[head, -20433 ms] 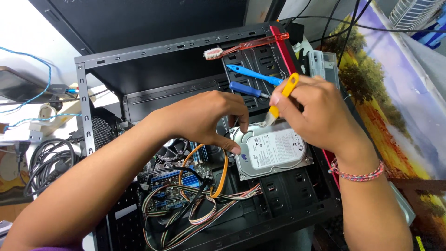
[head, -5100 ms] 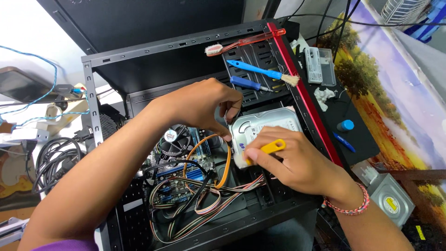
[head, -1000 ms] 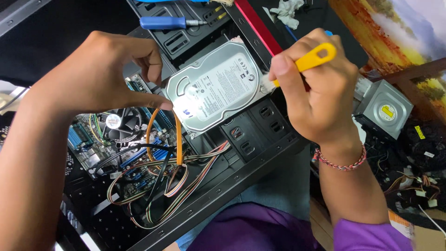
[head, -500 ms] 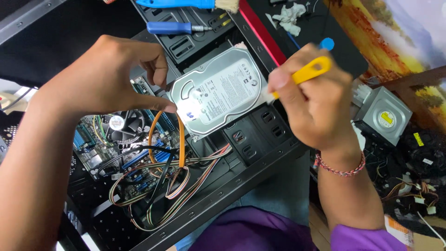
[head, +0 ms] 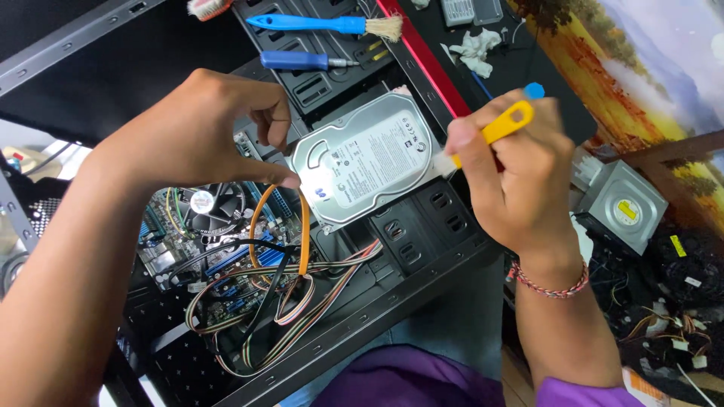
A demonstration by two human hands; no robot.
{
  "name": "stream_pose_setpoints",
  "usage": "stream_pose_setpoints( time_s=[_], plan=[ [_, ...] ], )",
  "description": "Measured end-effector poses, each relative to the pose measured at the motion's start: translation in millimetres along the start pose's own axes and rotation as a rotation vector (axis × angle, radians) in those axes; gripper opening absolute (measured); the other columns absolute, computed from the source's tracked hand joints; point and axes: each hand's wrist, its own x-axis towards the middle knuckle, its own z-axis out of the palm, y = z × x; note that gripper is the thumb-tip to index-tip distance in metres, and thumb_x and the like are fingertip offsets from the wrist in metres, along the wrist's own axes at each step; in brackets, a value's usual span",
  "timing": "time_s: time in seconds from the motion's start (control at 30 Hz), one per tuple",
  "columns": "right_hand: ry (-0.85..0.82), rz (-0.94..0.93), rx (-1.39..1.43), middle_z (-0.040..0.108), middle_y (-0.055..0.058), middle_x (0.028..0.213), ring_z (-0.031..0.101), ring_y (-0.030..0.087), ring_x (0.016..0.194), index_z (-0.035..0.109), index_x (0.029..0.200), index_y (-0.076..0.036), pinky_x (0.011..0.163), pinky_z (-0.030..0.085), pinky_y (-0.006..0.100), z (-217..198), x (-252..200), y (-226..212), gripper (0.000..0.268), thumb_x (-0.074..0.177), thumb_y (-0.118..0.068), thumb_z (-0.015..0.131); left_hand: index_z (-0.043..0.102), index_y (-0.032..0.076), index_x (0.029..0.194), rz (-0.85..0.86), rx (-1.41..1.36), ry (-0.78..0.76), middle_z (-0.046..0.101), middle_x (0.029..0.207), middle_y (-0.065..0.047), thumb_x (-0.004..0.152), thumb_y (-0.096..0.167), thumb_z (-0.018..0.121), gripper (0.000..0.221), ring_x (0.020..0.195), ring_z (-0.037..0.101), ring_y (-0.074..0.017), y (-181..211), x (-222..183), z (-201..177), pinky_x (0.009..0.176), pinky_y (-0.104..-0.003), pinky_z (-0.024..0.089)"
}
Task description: The person cleans the computer and installs a hard disk drive inside the case.
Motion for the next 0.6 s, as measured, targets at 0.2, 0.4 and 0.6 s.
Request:
stream_pose_setpoints(
  time_s=[0.2,0.4,0.6],
  plan=[
    [-0.063,0.059,0.102,0.069,0.005,0.087,0.064,0.022,0.085,0.066,0.088,-0.004,0.086,0.043,0.034,2.2,-12.5,10.9,0.033,0.117,-0.015,0.057,0.065,0.003,0.079,0.025,0.002,0.007,0.069,0.075,-0.005,0.064,0.028,0.095,0.041,0.071,0.07,-0.0186,-2.2,-0.3,1.2,0.062,-0.032,0.054],
    [-0.029,0.055,0.113,0.07,0.006,0.09,0.066,0.023,0.084,0.069,0.092,-0.003,0.083,0.047,0.032,0.3,-8.3,1.8,0.03,0.118,-0.016,0.06,0.065,0.005,0.078,0.028,-0.018,0.005,0.07,0.075,-0.005,0.064,0.029,0.094,0.04,0.074,0.071,-0.0188,-0.2,-0.2,-1.0,0.065,-0.033,0.055],
    [-0.015,0.13,0.104,0.071,0.007,0.092,0.07,0.022,0.085,0.07,0.092,-0.002,0.078,0.052,0.03,2.2,-7.2,-0.3,0.028,0.116,-0.014,0.062,0.063,0.005,0.076,0.06,-0.005,0.014,0.07,0.074,-0.005,0.065,0.033,0.094,0.042,0.075,0.072,-0.0186,-2.1,-2.0,-0.9,0.065,-0.034,0.055]
  ],
)
